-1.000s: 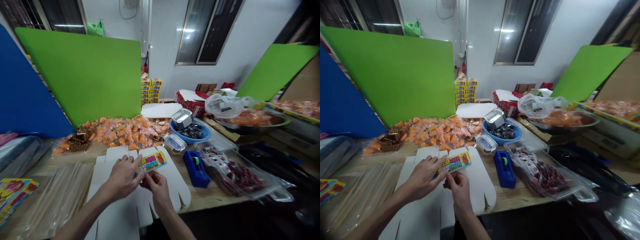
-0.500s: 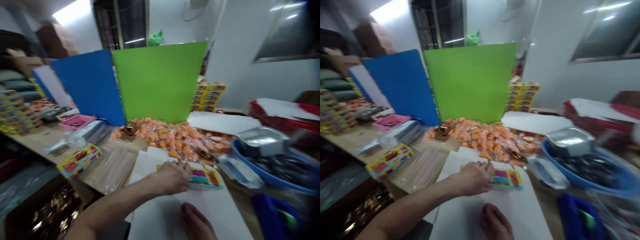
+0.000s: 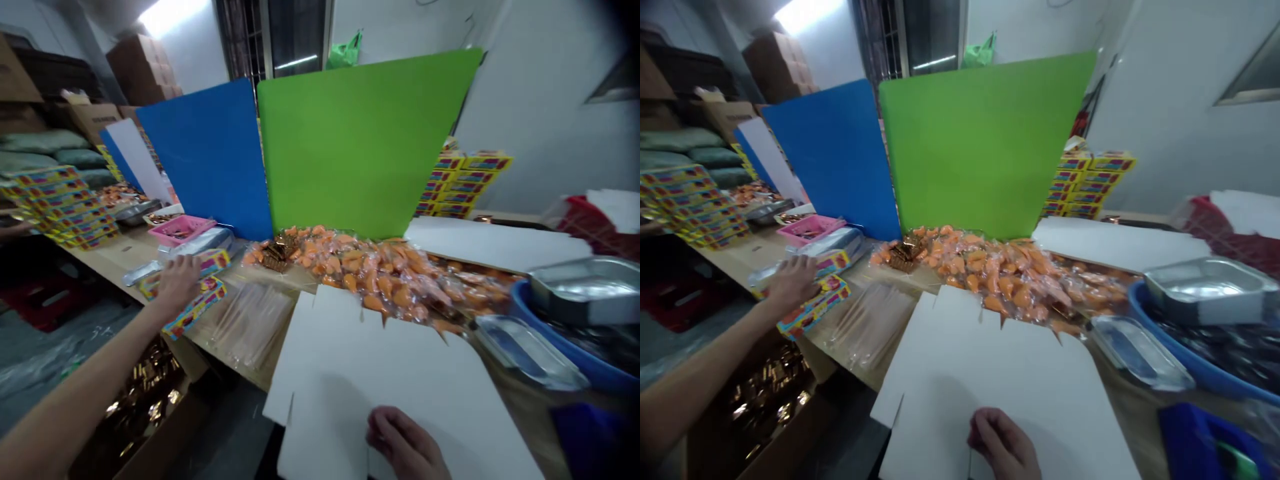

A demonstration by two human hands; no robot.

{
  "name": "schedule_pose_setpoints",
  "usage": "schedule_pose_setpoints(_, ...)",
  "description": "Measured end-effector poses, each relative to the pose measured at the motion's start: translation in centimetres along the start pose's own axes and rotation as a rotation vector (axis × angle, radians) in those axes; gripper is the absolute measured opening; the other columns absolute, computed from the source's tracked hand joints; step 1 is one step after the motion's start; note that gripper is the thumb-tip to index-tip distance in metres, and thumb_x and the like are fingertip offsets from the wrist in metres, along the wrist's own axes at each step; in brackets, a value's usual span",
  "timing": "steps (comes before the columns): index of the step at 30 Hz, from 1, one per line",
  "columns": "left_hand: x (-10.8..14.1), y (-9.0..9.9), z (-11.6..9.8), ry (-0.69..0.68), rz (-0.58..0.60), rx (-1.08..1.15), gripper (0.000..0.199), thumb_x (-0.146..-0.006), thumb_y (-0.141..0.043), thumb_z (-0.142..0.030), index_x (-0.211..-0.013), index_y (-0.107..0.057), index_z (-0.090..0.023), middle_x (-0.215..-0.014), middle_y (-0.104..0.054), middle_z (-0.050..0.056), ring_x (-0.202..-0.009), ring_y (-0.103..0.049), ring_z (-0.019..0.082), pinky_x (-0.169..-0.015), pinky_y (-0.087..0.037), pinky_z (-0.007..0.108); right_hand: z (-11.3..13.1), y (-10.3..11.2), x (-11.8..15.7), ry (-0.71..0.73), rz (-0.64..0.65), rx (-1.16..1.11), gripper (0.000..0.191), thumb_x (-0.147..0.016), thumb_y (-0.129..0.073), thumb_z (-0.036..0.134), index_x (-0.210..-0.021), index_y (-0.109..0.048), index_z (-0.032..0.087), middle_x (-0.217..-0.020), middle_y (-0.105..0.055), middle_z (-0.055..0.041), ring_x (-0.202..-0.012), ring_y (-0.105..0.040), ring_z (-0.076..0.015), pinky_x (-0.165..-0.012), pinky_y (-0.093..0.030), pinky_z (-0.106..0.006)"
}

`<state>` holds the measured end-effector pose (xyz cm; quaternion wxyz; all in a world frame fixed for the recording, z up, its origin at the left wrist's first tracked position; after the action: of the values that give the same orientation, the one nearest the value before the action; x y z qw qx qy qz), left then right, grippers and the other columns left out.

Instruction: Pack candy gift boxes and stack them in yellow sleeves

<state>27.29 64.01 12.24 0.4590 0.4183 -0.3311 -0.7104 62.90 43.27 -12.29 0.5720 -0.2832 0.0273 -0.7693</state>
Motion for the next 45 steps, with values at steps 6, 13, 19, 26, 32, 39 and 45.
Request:
schedule_pose_setpoints(6,2.4,-6.2,2.1,0.032,0.043,-0.019,0.030,-0.091,-0.024,-0.022,-0.104,-0.045,-0.006,-0.111,-0.054,0.014,-0.110,-0.048,0.032,-0.087,-0.040,0.043,3.2,-6.1,1.0,0.417,0.116,0.570,0.026,-0.081,-0.056,0.039,-0.065,-0.054,0.019,-0.063,-0.053,-0.0013,-0.062,-0.051,-0.0163,-0.059,-0.043,-0.027)
schedule_pose_setpoints(13,2.7,-9.7,2.2,0.088,0.107,0.017,0.035,-0.088,-0.028,-0.027,-0.107,-0.048,-0.006,-0.120,-0.052,0.018,-0.113,-0.045,0.038,-0.088,-0.038,0.050,1.7,-16.1,1.7,0.789,0.343,1.231,0.051,-0.054,-0.084,0.023,-0.098,-0.059,0.017,-0.114,-0.058,-0.0150,-0.100,-0.054,-0.0336,-0.084,-0.045,-0.048)
schedule_pose_setpoints(19,2.5,-7.7,-2.5,-0.031,-0.117,0.201,0.038,-0.085,-0.040,-0.038,-0.105,-0.053,-0.008,-0.117,-0.053,0.021,-0.112,-0.046,0.039,-0.087,-0.039,0.049,1.4,-17.2,1.2,0.615,0.411,1.315,0.043,-0.057,-0.083,0.024,-0.095,-0.065,0.014,-0.116,-0.059,-0.0161,-0.105,-0.052,-0.0339,-0.089,-0.041,-0.048)
schedule_pose_setpoints(26,0.7,-7.2,-17.5,-0.213,0.222,1.181,0.039,-0.089,-0.033,-0.048,-0.080,-0.057,-0.018,-0.068,-0.060,0.003,-0.062,-0.057,0.018,-0.061,-0.043,0.029,3.7,-11.8,0.1,0.379,0.422,0.294,0.028,-0.086,-0.053,0.038,-0.079,-0.071,0.018,-0.083,-0.068,-0.0039,-0.080,-0.058,-0.0179,-0.076,-0.044,-0.030)
schedule_pose_setpoints(32,0.3,-6.7,-27.2,0.142,0.532,1.967,0.062,-0.079,-0.055,-0.055,-0.126,-0.040,-0.018,-0.086,-0.066,0.006,-0.069,-0.063,0.018,-0.058,-0.049,0.027,3.0,-10.1,0.4,0.354,0.440,0.235,0.018,-0.075,-0.064,0.040,-0.081,-0.075,0.027,-0.097,-0.069,-0.0023,-0.090,-0.061,-0.0225,-0.083,-0.045,-0.036)
schedule_pose_setpoints(39,0.1,-9.0,-26.5,0.397,0.618,1.958,0.095,-0.060,-0.081,-0.031,-0.138,-0.029,-0.020,-0.073,-0.068,0.002,-0.057,-0.064,0.019,-0.050,-0.049,0.027,7.6,-8.3,3.9,0.528,0.512,0.569,0.044,-0.067,-0.073,0.043,-0.110,-0.065,0.038,-0.120,-0.062,-0.0018,-0.111,-0.057,-0.0228,-0.094,-0.045,-0.034)
schedule_pose_setpoints(45,0.5,-9.5,-22.9,0.328,0.729,2.070,0.075,-0.059,-0.079,-0.039,-0.126,-0.051,-0.020,-0.101,-0.070,0.010,-0.085,-0.068,0.028,-0.068,-0.055,0.032,18.7,12.4,2.9,0.746,-0.389,-0.023,0.026,-0.077,-0.063,0.043,-0.091,-0.070,0.022,-0.100,-0.070,-0.0066,-0.101,-0.063,-0.0225,-0.097,-0.043,-0.042)
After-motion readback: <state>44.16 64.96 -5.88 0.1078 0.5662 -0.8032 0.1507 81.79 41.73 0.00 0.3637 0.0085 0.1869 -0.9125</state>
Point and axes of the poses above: each hand's wrist, its own x-axis away from the middle knuckle, its own y-axis out of the back of the hand, z = x × y, the point moved 9 cm from there along -x, towards the middle knuckle
